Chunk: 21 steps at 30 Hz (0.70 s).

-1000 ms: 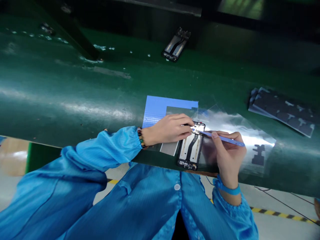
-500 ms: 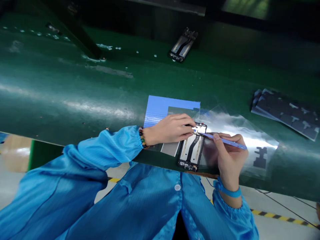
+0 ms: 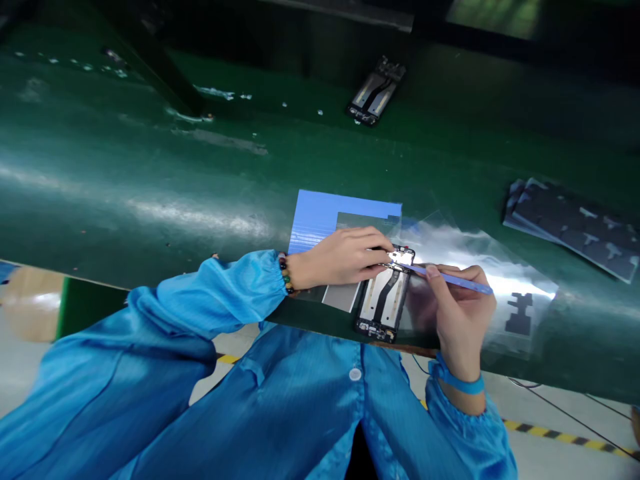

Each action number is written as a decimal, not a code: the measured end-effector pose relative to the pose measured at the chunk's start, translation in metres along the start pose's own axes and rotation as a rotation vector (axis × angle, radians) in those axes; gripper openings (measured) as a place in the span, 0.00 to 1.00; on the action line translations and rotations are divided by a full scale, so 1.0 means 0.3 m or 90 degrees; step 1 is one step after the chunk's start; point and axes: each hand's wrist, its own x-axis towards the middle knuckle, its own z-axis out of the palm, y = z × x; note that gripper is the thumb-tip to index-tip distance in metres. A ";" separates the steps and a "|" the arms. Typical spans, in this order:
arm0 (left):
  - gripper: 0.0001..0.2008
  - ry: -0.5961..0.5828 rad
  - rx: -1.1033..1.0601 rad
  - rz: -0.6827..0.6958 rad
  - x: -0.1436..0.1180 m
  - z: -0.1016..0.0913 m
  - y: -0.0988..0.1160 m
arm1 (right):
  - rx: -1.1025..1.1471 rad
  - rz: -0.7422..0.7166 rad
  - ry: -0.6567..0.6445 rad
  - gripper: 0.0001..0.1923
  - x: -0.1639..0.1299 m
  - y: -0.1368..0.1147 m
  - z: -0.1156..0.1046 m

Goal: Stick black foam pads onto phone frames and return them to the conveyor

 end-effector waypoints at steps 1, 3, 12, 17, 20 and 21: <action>0.08 -0.002 0.005 -0.002 0.000 0.001 0.000 | -0.003 0.001 0.000 0.22 0.001 -0.001 0.000; 0.08 -0.013 0.014 -0.005 0.001 0.001 -0.001 | -0.015 0.003 0.001 0.22 0.002 -0.002 0.002; 0.08 -0.018 0.025 0.009 0.002 0.001 0.000 | -0.048 0.011 0.002 0.23 0.004 -0.010 0.013; 0.07 -0.005 0.050 0.029 0.007 -0.001 0.008 | 0.002 -0.024 0.100 0.23 -0.003 -0.018 -0.015; 0.10 -0.029 0.104 0.037 0.008 -0.003 0.021 | 0.032 -0.043 0.160 0.22 0.003 -0.016 -0.038; 0.10 -0.038 0.121 0.037 0.007 -0.002 0.026 | 0.036 -0.044 0.165 0.22 0.006 -0.014 -0.042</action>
